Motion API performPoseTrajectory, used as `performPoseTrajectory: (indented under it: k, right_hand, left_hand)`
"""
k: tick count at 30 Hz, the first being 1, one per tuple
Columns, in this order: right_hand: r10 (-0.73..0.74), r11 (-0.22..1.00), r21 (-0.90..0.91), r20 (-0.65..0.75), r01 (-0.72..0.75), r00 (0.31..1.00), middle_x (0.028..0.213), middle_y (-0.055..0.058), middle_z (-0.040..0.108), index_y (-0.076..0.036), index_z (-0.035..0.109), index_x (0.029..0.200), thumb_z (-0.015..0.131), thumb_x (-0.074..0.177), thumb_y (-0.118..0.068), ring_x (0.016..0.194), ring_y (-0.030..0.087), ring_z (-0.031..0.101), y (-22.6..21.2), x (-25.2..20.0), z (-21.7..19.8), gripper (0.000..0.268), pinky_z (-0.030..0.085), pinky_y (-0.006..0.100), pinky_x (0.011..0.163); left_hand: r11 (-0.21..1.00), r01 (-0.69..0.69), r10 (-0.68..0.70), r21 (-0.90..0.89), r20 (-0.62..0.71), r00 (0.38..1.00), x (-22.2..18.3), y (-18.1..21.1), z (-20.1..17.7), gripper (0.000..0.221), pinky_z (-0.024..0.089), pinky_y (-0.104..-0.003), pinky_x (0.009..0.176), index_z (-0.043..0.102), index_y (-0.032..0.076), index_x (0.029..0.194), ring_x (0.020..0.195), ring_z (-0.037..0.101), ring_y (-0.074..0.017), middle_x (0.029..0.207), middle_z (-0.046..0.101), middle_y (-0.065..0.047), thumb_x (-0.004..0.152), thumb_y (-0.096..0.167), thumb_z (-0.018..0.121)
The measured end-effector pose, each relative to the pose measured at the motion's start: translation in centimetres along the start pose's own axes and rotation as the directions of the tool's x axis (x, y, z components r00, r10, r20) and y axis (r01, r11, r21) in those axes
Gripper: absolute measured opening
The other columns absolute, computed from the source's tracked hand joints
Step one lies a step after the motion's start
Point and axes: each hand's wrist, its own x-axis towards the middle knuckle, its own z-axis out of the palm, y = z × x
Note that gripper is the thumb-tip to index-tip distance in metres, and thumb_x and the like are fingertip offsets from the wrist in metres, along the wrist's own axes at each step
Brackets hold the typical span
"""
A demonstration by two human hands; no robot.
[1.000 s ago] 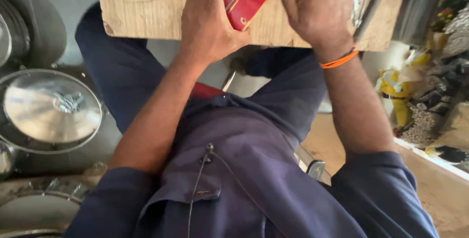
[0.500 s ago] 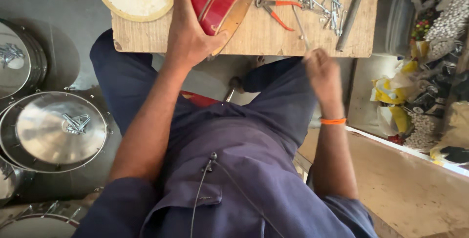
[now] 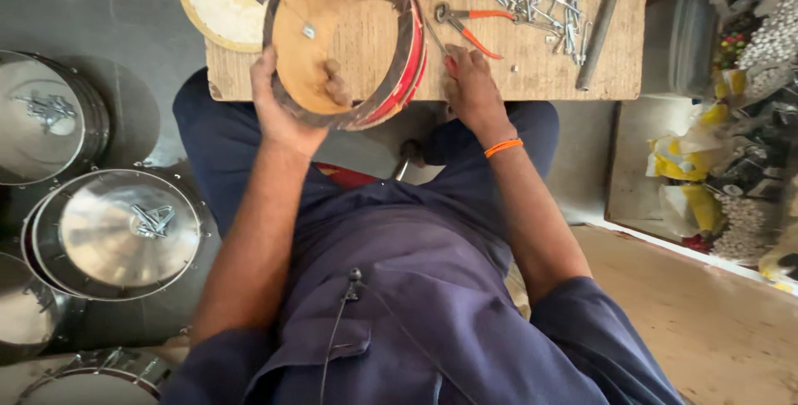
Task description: The person is repairing a small red drum by inserting metal rods into the shell and tightening them using a screwdriver and pliers.
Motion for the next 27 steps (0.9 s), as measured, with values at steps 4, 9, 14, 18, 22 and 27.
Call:
performPoseTrajectory:
  k: [4, 9, 14, 18, 22, 27]
  right_hand:
    - [-0.068, 0.948, 0.306, -0.061, 0.084, 0.996, 0.135, 0.018, 0.061, -0.006, 0.048, 0.150, 0.068, 0.099, -0.009, 0.128, 0.035, 0.061, -3.7, 0.5, -3.0, 0.055, 0.045, 0.045, 0.114]
    - [-0.011, -0.167, 0.939, 0.305, -0.302, 0.952, 0.147, 0.010, 0.059, -0.003, 0.044, 0.153, 0.066, 0.104, -0.033, 0.137, 0.022, 0.058, -9.8, -2.2, -6.1, 0.061, 0.046, 0.042, 0.119]
    - [-0.038, -0.105, 0.967, 0.228, -0.231, 0.973, 0.138, 0.010, 0.065, 0.000, 0.048, 0.150, 0.072, 0.104, -0.030, 0.125, 0.018, 0.064, -12.0, -2.8, -7.3, 0.059, 0.052, 0.035, 0.108]
    - [-0.003, -0.065, 0.980, 0.190, -0.189, 0.982, 0.135, 0.010, 0.068, 0.002, 0.051, 0.148, 0.075, 0.104, -0.027, 0.122, 0.015, 0.065, -12.2, -1.9, -7.0, 0.057, 0.052, 0.032, 0.108]
    - [0.014, 0.018, 0.985, 0.169, -0.169, 0.986, 0.136, 0.007, 0.067, 0.002, 0.052, 0.151, 0.076, 0.104, -0.026, 0.120, 0.013, 0.062, -12.5, -0.8, -6.2, 0.059, 0.049, 0.029, 0.106]
    - [-0.072, 0.145, 0.974, 0.183, -0.172, 0.980, 0.133, 0.007, 0.069, 0.002, 0.051, 0.146, 0.072, 0.104, -0.025, 0.125, 0.014, 0.064, -12.1, 0.5, -4.2, 0.054, 0.051, 0.032, 0.113]
  left_hand:
    - [0.997, 0.001, 0.004, -0.083, 0.055, 0.998, -0.4, -2.0, 0.8, 0.068, 0.056, -0.050, 0.085, 0.056, 0.007, 0.141, 0.100, 0.067, -0.0343, 0.119, 0.067, -0.016, 0.098, 0.060, 0.052]
    - [0.605, -0.574, 0.432, 0.552, 0.379, 0.818, -0.6, -5.3, 1.6, 0.079, 0.051, -0.057, 0.105, 0.036, 0.009, 0.147, 0.130, 0.054, -0.0350, 0.142, 0.052, -0.017, 0.097, 0.059, 0.072]
    - [-0.056, -0.487, 0.164, 0.872, 0.489, 0.857, -0.2, -6.5, 0.1, 0.072, 0.049, -0.057, 0.118, 0.047, 0.007, 0.148, 0.132, 0.067, -0.0315, 0.144, 0.066, -0.009, 0.103, 0.061, 0.062]
    - [0.958, 0.230, -0.224, 0.168, -0.056, 0.973, 1.1, -5.4, -1.2, 0.069, 0.054, -0.055, 0.099, 0.048, 0.008, 0.146, 0.126, 0.062, -0.0301, 0.139, 0.063, -0.012, 0.098, 0.056, 0.051]
    - [0.756, -0.033, 0.201, 0.654, -0.184, 0.962, 0.7, -2.4, -1.0, 0.065, 0.058, -0.042, 0.088, 0.059, 0.005, 0.138, 0.109, 0.068, -0.0224, 0.122, 0.070, -0.009, 0.099, 0.056, 0.049]
    - [0.437, -0.342, 0.403, 0.832, 0.159, 0.901, -1.5, 0.7, 1.7, 0.052, 0.050, -0.034, 0.092, 0.068, 0.000, 0.124, 0.099, 0.059, -0.0154, 0.107, 0.068, -0.007, 0.111, 0.049, 0.057]
